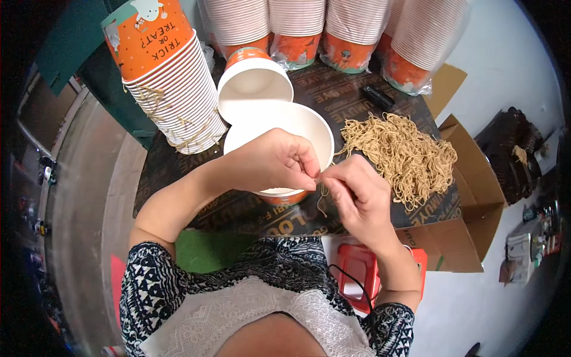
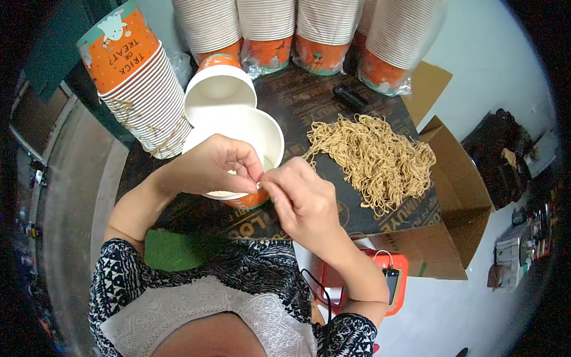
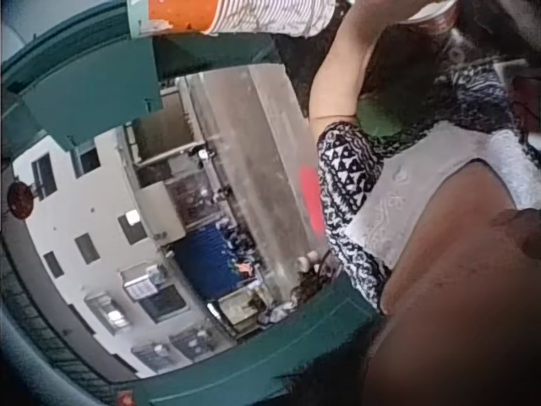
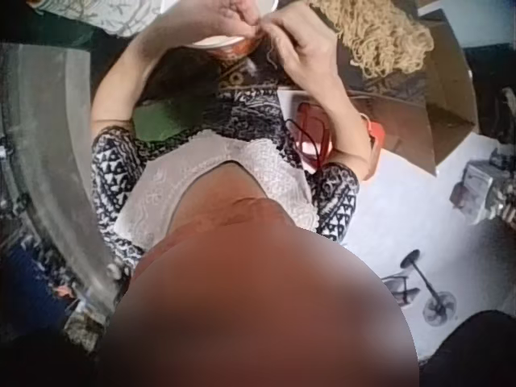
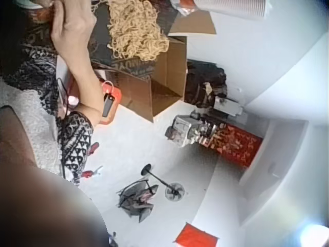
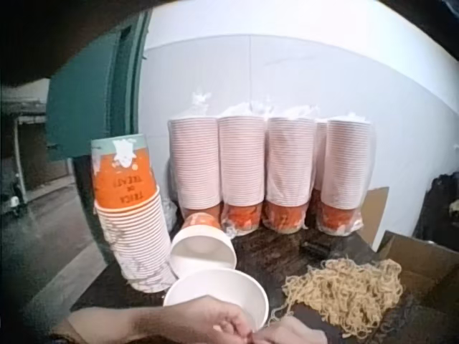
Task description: Attaching and tying elastic strings to paper cups for packaging.
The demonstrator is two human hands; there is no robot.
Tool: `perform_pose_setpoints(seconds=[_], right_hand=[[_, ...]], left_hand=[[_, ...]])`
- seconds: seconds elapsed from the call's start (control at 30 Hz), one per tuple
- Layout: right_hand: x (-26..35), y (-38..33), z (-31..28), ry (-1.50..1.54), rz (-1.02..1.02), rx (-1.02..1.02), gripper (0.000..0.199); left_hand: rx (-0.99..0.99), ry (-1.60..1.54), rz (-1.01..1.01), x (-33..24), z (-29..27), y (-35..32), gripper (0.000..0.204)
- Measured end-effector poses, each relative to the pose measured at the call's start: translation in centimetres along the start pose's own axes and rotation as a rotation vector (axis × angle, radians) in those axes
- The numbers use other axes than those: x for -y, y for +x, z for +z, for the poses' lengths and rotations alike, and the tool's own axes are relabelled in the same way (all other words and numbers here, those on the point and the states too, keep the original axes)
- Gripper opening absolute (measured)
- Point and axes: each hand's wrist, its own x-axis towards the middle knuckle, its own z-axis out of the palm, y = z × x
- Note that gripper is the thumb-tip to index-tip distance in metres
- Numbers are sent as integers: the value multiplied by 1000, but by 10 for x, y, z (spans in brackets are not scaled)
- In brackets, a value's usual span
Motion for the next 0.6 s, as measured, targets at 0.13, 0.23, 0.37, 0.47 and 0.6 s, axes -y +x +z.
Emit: perform_pose_setpoints(seconds=[0.13, 0.23, 0.37, 0.47, 0.6], right_hand=[[-1, 8, 7, -3, -19, 26, 11], [-1, 10, 8, 154, 89, -11, 13], [-8, 5, -21, 10, -5, 163, 16], [-11, 0, -18, -228, -23, 35, 17], [-8, 0, -10, -150, 6, 25, 24]], left_hand=[[13, 124, 0, 9, 3, 7, 13], [-19, 158, 36, 8, 4, 7, 11], [-50, 43, 0, 5, 2, 6, 6], [-29, 81, 2, 2, 6, 6, 5], [-23, 75, 25, 2, 7, 7, 6]])
